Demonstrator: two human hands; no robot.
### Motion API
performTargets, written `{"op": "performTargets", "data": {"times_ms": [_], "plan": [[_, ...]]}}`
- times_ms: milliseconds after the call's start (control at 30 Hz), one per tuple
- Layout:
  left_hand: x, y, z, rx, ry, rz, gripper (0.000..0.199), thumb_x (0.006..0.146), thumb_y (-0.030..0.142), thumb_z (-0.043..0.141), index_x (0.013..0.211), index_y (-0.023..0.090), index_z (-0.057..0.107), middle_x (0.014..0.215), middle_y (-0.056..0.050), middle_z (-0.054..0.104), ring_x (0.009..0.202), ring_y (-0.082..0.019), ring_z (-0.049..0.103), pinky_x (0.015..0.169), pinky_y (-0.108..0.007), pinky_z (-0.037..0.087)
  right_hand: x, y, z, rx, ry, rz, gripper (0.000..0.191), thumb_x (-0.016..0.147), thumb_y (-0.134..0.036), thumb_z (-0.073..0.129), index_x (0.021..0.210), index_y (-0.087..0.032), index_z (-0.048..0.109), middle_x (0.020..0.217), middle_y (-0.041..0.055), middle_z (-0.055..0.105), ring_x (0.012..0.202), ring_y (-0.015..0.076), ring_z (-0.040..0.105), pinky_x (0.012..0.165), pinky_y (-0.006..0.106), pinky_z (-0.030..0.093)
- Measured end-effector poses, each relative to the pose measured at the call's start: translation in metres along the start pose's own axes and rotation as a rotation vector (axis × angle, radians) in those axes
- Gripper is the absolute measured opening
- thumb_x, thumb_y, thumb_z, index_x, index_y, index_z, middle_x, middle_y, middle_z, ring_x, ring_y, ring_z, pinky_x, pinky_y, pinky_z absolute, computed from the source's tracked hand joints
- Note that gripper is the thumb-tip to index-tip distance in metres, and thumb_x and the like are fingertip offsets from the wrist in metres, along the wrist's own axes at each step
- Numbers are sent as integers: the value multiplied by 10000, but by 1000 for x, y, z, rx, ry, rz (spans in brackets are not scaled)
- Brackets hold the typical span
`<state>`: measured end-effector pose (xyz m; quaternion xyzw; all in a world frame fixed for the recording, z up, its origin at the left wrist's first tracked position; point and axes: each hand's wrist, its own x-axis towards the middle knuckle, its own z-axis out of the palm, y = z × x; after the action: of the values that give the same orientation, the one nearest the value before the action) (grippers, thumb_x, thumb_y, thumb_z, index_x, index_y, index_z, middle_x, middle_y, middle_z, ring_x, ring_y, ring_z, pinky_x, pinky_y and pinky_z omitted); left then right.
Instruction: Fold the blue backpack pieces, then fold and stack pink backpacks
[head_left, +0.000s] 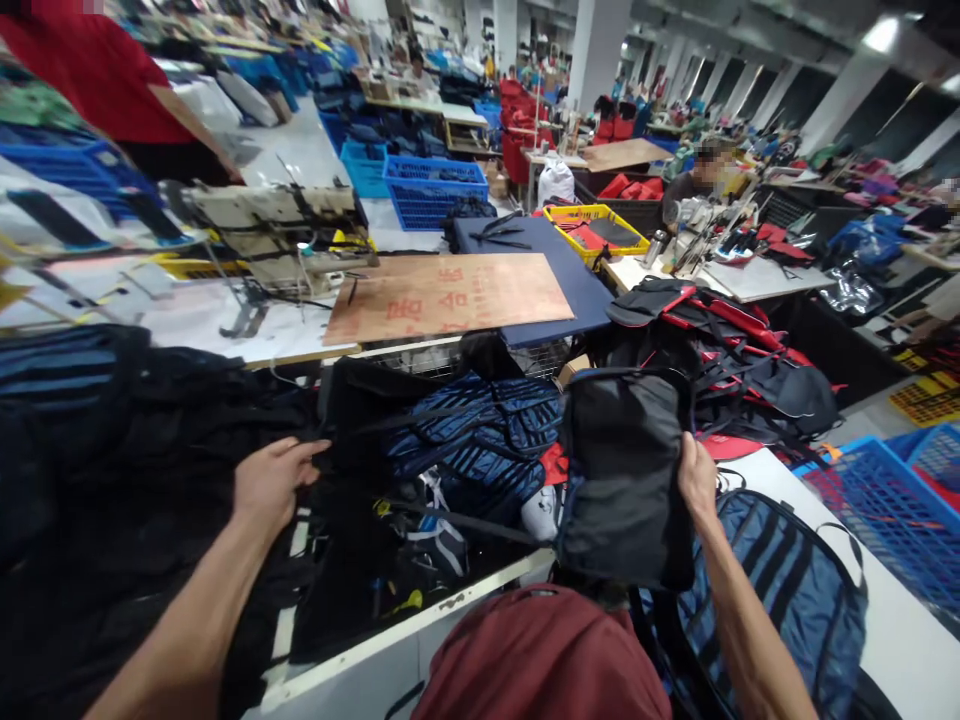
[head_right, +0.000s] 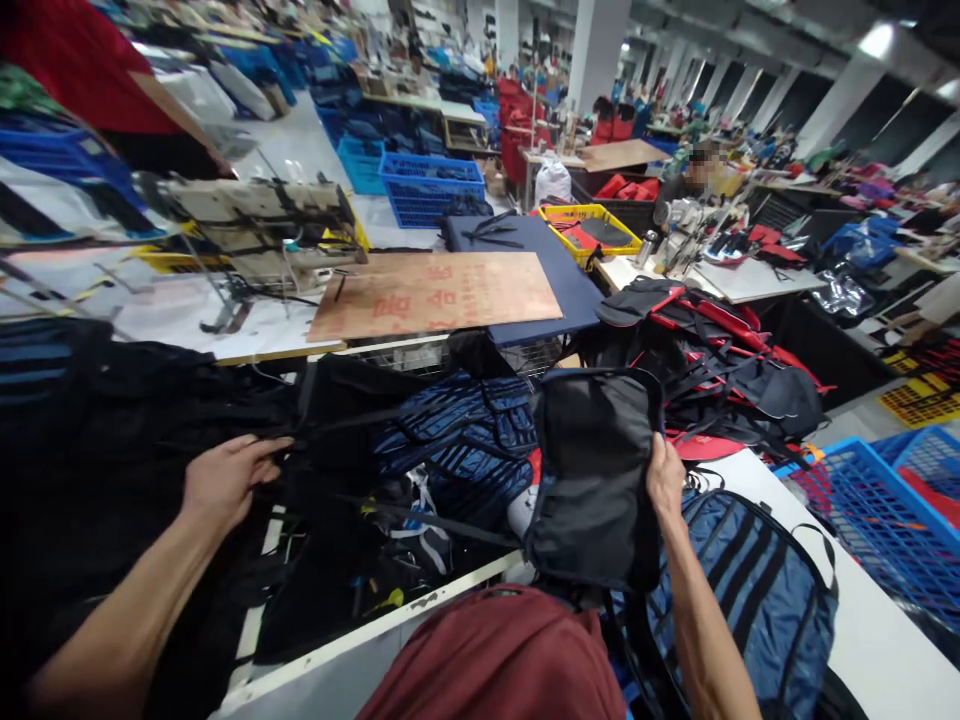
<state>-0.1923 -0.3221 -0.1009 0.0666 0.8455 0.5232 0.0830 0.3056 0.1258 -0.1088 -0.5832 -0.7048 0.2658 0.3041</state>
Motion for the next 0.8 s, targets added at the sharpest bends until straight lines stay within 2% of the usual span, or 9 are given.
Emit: {"op": "performTargets", "data": {"times_ms": [100, 200, 333, 367, 433, 533, 600, 733, 800], "plan": [[-8, 2, 37, 80, -32, 52, 679, 509, 689, 849, 985, 255, 638, 920, -51, 731, 1072, -401, 716, 946, -555, 583, -32, -37, 26, 228, -97, -88, 680, 970, -905, 419, 790, -258, 528, 743, 1, 577, 739, 200, 470, 716, 343, 380], [-51, 36, 90, 76, -123, 224, 848, 609, 725, 851, 1256, 206, 671, 1240, -148, 722, 1229, -406, 673, 1048, -554, 556, -76, -70, 58, 325, -147, -180, 555, 1008, -758, 588, 776, -259, 514, 719, -40, 509, 704, 174, 425, 692, 322, 361], [-133, 96, 159, -407, -687, 75, 753, 869, 825, 700, 1255, 179, 685, 1183, -143, 728, 1109, -325, 713, 908, -430, 592, -146, -78, 97, 281, -197, -497, 410, 1070, -548, 629, 790, -248, 609, 784, -3, 590, 726, 180, 539, 718, 299, 427], [-150, 108, 173, -488, -760, 50, 703, 910, 808, 683, 1226, 180, 684, 1147, -122, 728, 1070, -302, 703, 894, -407, 583, -161, -74, 105, 249, -218, -604, 398, 1097, -496, 600, 786, -248, 609, 792, 4, 597, 718, 173, 552, 700, 288, 429], [-173, 123, 192, -489, -743, 86, 551, 914, 703, 762, 1092, 193, 654, 998, -45, 690, 937, -239, 653, 843, -353, 540, -184, -62, 112, 178, -285, -758, 404, 1141, -429, 545, 785, -244, 593, 797, 9, 606, 694, 158, 565, 662, 270, 431], [-184, 125, 202, -360, -699, 182, 375, 902, 515, 791, 981, 220, 573, 908, 9, 611, 869, -209, 575, 819, -338, 493, -188, -48, 102, 142, -512, -827, 382, 1164, -454, 543, 870, -238, 656, 829, 15, 672, 714, 161, 641, 668, 263, 502], [-186, 121, 198, -314, -817, 252, 324, 901, 464, 760, 1042, 220, 601, 1005, -17, 650, 962, -241, 593, 897, -368, 510, -169, -50, 84, 187, -597, -825, 354, 1166, -489, 536, 1007, -246, 739, 925, 37, 754, 836, 189, 732, 772, 287, 584], [-195, 123, 174, -125, -1167, 434, 400, 939, 493, 741, 1220, 219, 667, 1188, -59, 702, 1085, -290, 620, 986, -403, 507, -106, -80, 42, 145, -386, -863, 506, 1138, -624, 511, 1440, -278, 722, 1390, 141, 744, 1311, 290, 699, 1118, 448, 583], [-201, 126, 157, 23, -1271, 514, 375, 991, 518, 712, 1213, 218, 685, 1162, -58, 707, 1048, -286, 633, 955, -392, 493, -76, -100, 25, 25, -431, -984, 670, 1075, -744, 536, 1539, -282, 673, 1558, 168, 652, 1496, 350, 569, 1259, 561, 471]]}}
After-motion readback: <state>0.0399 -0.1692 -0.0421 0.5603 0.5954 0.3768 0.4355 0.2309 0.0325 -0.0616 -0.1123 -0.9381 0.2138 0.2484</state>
